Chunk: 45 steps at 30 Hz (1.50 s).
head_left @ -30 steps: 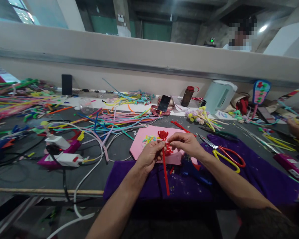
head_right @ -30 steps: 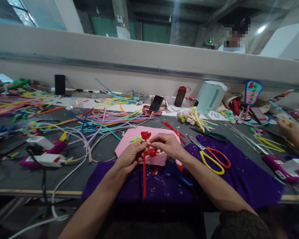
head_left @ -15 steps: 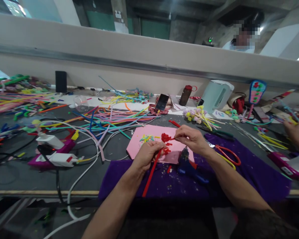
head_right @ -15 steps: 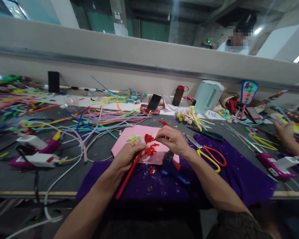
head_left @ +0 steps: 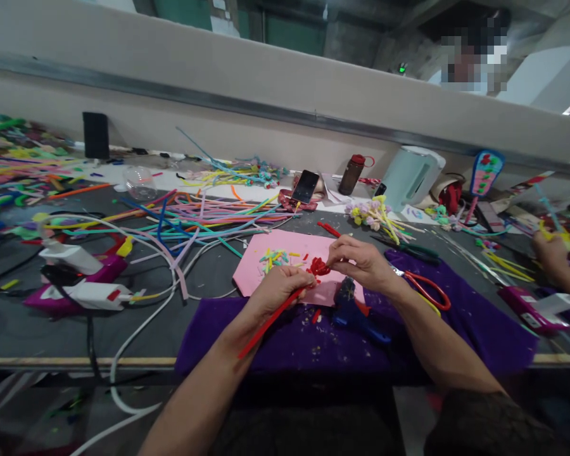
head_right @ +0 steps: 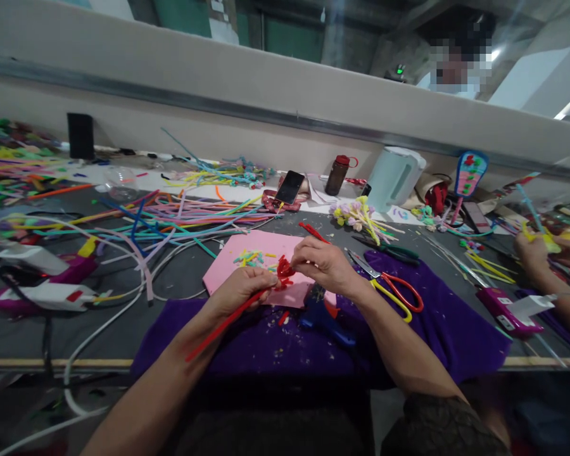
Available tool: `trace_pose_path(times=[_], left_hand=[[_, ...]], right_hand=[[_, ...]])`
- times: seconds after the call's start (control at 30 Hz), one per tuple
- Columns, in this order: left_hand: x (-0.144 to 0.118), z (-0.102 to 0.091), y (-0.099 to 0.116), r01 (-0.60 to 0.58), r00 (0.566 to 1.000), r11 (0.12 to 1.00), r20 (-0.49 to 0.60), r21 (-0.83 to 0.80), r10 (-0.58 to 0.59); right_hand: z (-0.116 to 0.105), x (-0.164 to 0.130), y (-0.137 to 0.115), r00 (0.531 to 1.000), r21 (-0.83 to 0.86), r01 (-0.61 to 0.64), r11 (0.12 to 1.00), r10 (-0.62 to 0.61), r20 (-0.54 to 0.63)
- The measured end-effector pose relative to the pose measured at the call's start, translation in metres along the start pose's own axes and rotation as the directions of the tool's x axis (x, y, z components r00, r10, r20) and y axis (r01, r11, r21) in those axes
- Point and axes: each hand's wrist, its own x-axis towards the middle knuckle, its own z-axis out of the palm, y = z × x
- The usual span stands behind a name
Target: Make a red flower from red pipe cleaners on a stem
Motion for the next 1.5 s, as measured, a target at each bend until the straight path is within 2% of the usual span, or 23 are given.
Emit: trace_pose_path(times=[0.4,0.93,1.5], left_hand=[[0.0011,-0.0004,-0.0039,-0.023,1.000,1.000,0.014,0.012,0.023],[0.0000,-0.0008,-0.0044,-0.018,0.998,0.998,0.056,0.065,0.014],[-0.0003,-0.0015,-0.0039,0.002,0.998,0.998,0.061,0.068,-0.006]], right_hand=[[-0.0004,0.0011,-0.0053,0.999,-0.117,0.040,0.992,-0.035,0.040],[-0.0016,0.0023,-0.0070,0.992,-0.187,0.065,0.980,-0.043,0.120],[0.0051,0.0020,-0.0033,0.986,-0.342,0.162,0.926,-0.135,0.102]])
